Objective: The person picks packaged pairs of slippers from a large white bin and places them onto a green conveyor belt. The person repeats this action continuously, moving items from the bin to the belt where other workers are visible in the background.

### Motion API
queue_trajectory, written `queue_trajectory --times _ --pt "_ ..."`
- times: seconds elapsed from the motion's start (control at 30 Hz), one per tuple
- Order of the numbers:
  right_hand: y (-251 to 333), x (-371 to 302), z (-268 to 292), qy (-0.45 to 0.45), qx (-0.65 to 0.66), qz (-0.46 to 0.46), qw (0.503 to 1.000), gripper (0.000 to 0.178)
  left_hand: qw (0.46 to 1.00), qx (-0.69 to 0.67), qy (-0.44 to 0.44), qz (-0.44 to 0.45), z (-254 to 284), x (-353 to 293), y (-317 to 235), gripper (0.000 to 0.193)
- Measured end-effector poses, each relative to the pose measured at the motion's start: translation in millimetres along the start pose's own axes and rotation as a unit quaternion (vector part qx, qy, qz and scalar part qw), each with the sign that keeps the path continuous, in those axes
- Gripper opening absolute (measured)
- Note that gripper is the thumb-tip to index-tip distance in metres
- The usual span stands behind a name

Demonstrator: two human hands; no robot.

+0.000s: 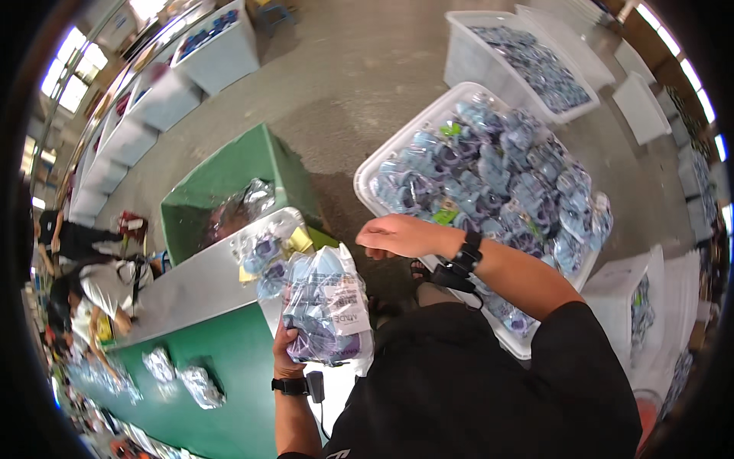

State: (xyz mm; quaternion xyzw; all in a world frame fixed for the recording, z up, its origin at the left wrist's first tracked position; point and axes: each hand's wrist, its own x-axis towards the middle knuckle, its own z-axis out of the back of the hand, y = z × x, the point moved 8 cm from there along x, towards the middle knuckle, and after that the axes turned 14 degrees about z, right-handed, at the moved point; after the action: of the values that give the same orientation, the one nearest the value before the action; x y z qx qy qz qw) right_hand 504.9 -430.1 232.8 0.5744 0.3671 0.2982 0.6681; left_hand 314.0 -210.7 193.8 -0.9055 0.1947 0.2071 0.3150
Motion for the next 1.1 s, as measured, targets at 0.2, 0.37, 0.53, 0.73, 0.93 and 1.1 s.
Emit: queue_trajectory --times 0.2,0.37,0.53,0.73,0.93,1.1 --pt "-18.8 -8.6 7.1 -0.002 0.126 -0.074 0.989 0.064 0.97 0.206 0.089 0.09 -72.4 40.8 -6.5 0.112" --pt "-34.1 -17.7 14.8 0.069 0.082 -0.059 0.993 0.064 0.947 0.275 0.09 0.139 -111.1 78.6 -9.4 0.108" --pt "-55.2 -24.4 70.3 0.004 0.126 -0.046 0.991 0.054 0.952 0.257 0.077 0.146 -134.4 123.5 -2.9 0.099" --pt "-82.1 -40.4 237.0 -0.165 -0.026 0.02 0.986 0.041 0.942 0.304 -0.141 0.026 -86.0 155.9 -15.4 0.055" --pt "-177.4 -100.7 409.8 -0.5 0.13 0.027 0.856 0.025 0.852 0.4 -0.305 0.143 25.4 73.9 8.5 0.051" --pt "-260.3 -116.6 498.3 -0.679 0.269 0.091 0.677 0.025 0.793 0.376 -0.409 0.25 80.7 -21.8 51.0 0.052"
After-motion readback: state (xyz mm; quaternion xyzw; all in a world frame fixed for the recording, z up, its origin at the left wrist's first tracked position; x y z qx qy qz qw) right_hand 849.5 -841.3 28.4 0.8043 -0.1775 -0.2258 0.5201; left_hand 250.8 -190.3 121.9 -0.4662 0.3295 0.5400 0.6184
